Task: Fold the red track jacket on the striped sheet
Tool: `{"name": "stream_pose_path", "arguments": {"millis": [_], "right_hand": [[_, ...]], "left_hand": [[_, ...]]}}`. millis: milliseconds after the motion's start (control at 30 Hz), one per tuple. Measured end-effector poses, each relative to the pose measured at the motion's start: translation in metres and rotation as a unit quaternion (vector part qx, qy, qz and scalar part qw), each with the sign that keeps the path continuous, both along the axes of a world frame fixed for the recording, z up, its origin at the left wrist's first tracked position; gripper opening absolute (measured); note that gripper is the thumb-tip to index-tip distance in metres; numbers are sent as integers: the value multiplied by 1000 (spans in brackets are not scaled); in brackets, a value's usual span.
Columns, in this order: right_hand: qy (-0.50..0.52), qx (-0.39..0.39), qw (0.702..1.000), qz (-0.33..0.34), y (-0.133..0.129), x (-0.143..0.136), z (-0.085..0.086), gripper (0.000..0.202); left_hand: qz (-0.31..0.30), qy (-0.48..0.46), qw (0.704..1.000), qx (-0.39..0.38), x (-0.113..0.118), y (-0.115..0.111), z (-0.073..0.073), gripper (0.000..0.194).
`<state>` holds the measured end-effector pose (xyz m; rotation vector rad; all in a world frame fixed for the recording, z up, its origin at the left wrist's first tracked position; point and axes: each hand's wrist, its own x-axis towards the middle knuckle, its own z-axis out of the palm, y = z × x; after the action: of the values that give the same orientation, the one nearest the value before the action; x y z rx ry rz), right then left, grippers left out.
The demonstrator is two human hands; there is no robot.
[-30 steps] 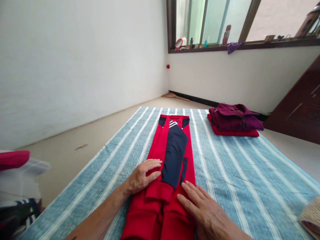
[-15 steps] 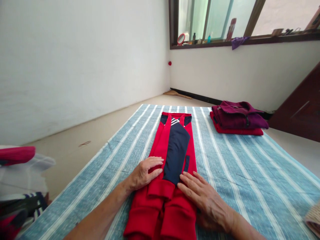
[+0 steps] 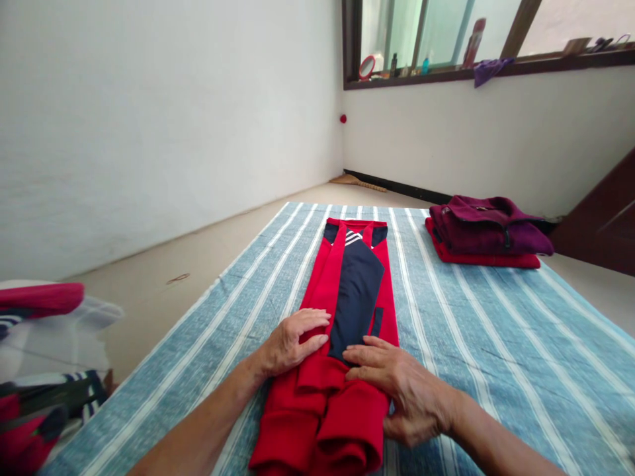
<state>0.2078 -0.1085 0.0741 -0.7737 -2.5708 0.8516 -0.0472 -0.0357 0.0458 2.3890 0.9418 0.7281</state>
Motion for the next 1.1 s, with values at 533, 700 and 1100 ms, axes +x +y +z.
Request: {"name": "stream_pose_path", "arguments": {"millis": [533,700,1100], "right_hand": [[294,-260,908,-147,16,1,0,60],[409,-414,782,-221,35,-3,-14,42],[504,-563,592,-280,92,-6,-14,41]], "left_hand": [[-10,-105,971,-215,-13,4,23,63],[-7,-216,931,-296,-22,5,28,74],[146,-229,892,-362,-7,23,31,49]]}}
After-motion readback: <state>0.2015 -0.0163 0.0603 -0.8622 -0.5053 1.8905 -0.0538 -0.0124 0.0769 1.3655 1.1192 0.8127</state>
